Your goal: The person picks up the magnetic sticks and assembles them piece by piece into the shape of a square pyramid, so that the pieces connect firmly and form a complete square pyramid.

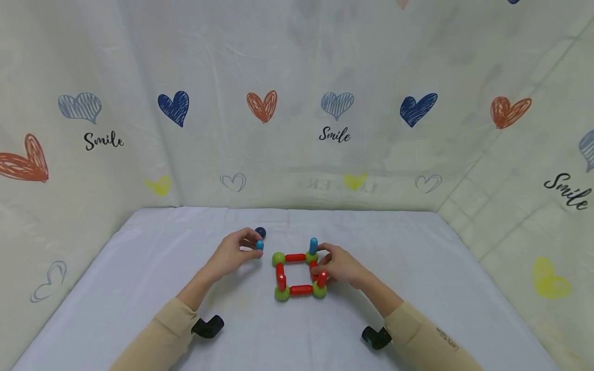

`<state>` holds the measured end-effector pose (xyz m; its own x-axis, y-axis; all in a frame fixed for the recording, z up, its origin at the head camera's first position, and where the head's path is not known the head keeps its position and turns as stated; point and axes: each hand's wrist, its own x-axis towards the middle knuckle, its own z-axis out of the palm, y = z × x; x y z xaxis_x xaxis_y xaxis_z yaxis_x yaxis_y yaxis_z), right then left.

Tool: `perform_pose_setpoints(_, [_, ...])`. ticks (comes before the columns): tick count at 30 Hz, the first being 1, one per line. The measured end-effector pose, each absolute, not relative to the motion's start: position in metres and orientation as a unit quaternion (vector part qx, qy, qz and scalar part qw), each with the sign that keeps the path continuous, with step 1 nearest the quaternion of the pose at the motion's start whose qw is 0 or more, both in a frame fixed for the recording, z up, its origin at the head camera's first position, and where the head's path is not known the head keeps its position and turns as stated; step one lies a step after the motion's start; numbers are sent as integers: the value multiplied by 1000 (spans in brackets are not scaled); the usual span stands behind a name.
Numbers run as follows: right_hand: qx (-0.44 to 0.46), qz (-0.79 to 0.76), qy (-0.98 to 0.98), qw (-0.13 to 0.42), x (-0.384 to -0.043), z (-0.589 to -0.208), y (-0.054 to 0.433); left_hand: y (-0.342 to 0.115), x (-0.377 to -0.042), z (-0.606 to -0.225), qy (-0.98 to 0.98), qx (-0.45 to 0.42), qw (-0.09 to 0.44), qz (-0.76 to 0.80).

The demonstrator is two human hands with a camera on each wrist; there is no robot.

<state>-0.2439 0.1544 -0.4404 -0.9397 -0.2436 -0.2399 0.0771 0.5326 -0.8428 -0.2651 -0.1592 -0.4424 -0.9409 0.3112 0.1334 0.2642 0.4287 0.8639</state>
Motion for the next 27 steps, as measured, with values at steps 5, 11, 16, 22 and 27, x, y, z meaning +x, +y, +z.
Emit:
perform_pose_setpoints(5, [-40,-479,863,155,-240,-442,154,-145,-269,-442,830,176,23,528])
perform_pose_setpoints(11, [-35,-480,864,147,-236,-443,153,-129,-269,-438,825,191,17,531])
perform_pose_setpoints(16, [-32,-480,864,147,-234,-442,153,-119,-271,-438,821,193,16,537])
perform_pose_setpoints(22, [-32,-480,864,149,-232,-440,153,-113,-271,-439,814,198,26,546])
perform_pose_setpoints(27, [-36,-476,867,145,-229,-440,156,-113,-271,-443,814,199,27,545])
